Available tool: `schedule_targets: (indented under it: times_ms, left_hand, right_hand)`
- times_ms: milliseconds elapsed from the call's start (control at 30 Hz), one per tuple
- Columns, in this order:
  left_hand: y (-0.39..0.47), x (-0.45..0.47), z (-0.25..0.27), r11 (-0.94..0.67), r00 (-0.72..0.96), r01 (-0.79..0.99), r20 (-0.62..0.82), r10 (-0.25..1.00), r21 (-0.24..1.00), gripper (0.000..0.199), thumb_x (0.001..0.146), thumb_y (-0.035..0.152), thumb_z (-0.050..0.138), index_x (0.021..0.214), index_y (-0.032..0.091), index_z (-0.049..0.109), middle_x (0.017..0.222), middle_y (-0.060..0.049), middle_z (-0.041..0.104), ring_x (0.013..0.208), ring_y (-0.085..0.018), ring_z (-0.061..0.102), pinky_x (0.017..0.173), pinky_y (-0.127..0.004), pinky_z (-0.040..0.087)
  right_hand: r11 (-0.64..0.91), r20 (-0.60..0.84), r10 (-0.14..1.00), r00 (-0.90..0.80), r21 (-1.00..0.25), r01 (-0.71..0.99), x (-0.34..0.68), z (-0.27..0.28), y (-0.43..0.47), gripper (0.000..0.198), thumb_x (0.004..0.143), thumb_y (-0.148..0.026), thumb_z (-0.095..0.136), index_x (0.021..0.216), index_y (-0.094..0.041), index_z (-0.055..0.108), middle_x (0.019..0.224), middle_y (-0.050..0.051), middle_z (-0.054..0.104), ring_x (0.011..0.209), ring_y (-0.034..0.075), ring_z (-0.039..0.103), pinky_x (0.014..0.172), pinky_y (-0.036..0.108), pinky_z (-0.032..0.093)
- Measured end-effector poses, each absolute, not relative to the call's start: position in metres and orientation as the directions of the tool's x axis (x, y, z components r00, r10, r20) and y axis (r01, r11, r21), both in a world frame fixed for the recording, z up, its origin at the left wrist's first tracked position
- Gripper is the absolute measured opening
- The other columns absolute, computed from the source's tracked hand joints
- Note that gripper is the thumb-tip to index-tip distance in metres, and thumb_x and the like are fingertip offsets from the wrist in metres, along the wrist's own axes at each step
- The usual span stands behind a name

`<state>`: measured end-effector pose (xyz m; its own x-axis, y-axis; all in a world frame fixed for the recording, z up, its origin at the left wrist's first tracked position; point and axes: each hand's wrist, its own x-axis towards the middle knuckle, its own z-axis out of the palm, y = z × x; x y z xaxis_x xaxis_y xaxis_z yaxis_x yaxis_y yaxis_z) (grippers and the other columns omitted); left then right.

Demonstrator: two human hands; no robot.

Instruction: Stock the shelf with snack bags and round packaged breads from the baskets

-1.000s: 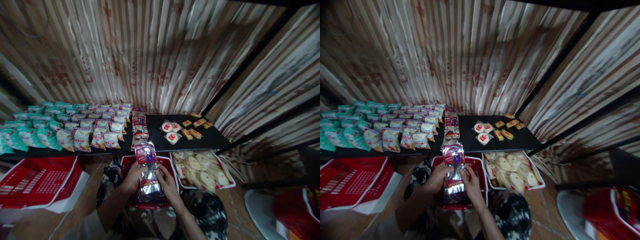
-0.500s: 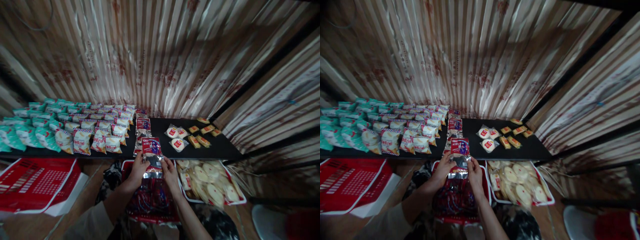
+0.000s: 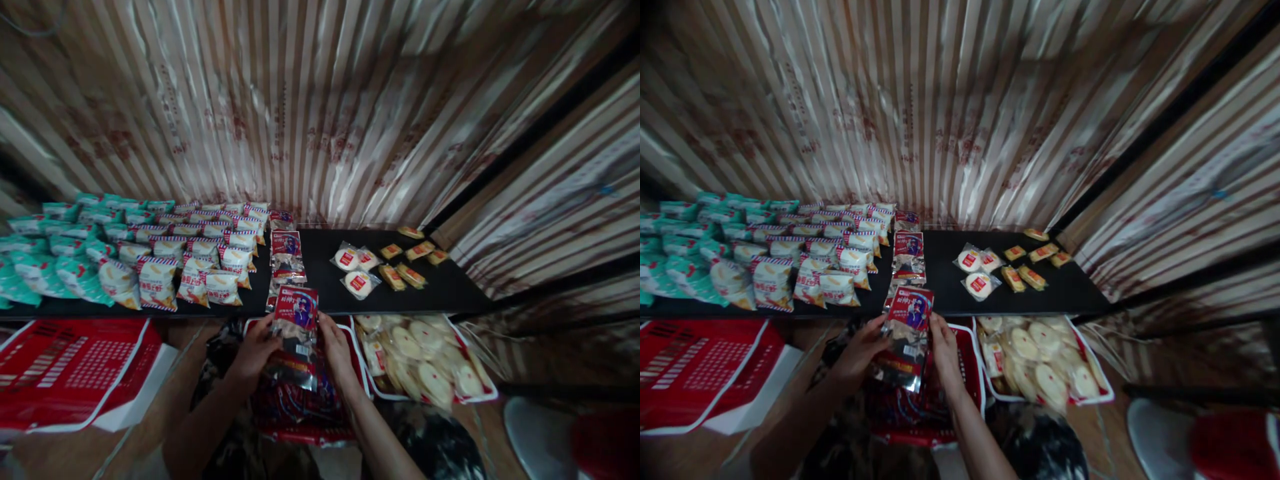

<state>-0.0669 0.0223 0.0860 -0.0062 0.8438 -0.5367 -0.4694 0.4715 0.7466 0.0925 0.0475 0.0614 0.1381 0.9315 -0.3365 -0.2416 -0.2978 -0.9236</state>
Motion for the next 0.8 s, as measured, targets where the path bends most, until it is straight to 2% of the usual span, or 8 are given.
schedule_targets:
  times_ms: [100,267,367,533,667,800]
  left_hand:
    - [0.003,-0.062,0.067,0.538,-0.005,-0.462,-0.609,0.793,0.705,0.060,0.059,0.021,0.073,0.117,0.021,0.057,0.106,-0.006,0.069,0.085,-0.023,0.066,0.065,-0.030,0.051]
    - [0.006,-0.054,0.056,0.446,-0.061,-0.546,-0.565,0.823,0.709,0.062,0.049,0.021,0.078,0.109,0.017,0.059,0.095,-0.007,0.070,0.088,-0.025,0.065,0.074,-0.032,0.050]
    - [0.015,-0.052,0.062,0.430,-0.058,-0.549,-0.546,0.836,0.717,0.063,0.050,0.019,0.076,0.110,0.015,0.056,0.087,-0.006,0.070,0.083,-0.024,0.066,0.074,-0.032,0.050]
    - [0.027,-0.052,0.070,0.426,-0.053,-0.534,-0.531,0.845,0.730,0.060,0.056,0.020,0.073,0.113,0.016,0.053,0.081,-0.004,0.070,0.073,-0.019,0.065,0.070,-0.030,0.049]
    - [0.038,-0.054,0.070,0.435,-0.073,-0.523,-0.547,0.834,0.733,0.061,0.056,0.017,0.073,0.114,0.018,0.053,0.078,-0.002,0.069,0.071,-0.019,0.065,0.068,-0.029,0.049]
    - [0.051,-0.056,0.068,0.440,-0.129,-0.497,-0.566,0.814,0.747,0.059,0.057,0.012,0.071,0.112,0.018,0.053,0.076,-0.001,0.068,0.069,-0.018,0.064,0.067,-0.029,0.050]
  right_hand:
    - [-0.325,-0.355,0.930,0.100,-0.917,-0.230,0.093,0.060,0.031,0.040,0.067,-0.054,0.068,0.089,-0.021,0.069,0.088,0.004,0.072,0.081,0.023,0.065,0.073,0.033,0.051]
    - [-0.379,-0.398,0.912,0.098,-0.910,-0.168,0.096,0.052,0.015,0.043,0.061,-0.053,0.072,0.090,-0.021,0.069,0.086,0.005,0.073,0.083,0.025,0.065,0.075,0.036,0.051]
    - [-0.371,-0.386,0.921,0.045,-0.908,-0.195,0.094,0.055,0.013,0.041,0.063,-0.050,0.071,0.093,-0.022,0.067,0.085,0.004,0.073,0.081,0.024,0.066,0.074,0.035,0.051]
    - [-0.382,-0.396,0.918,0.003,-0.889,-0.251,0.087,0.062,0.020,0.040,0.062,-0.052,0.070,0.087,-0.022,0.067,0.077,0.004,0.072,0.071,0.024,0.066,0.060,0.032,0.050]
    - [-0.417,-0.435,0.900,0.028,-0.877,-0.240,0.083,0.062,0.029,0.039,0.063,-0.051,0.070,0.087,-0.020,0.066,0.077,0.004,0.071,0.053,0.016,0.059,0.042,0.024,0.041]
    - [-0.424,-0.460,0.885,0.075,-0.862,-0.278,0.082,0.060,0.039,0.046,0.059,-0.048,0.073,0.094,-0.019,0.063,0.078,0.003,0.069,0.046,0.011,0.051,0.038,0.021,0.037]
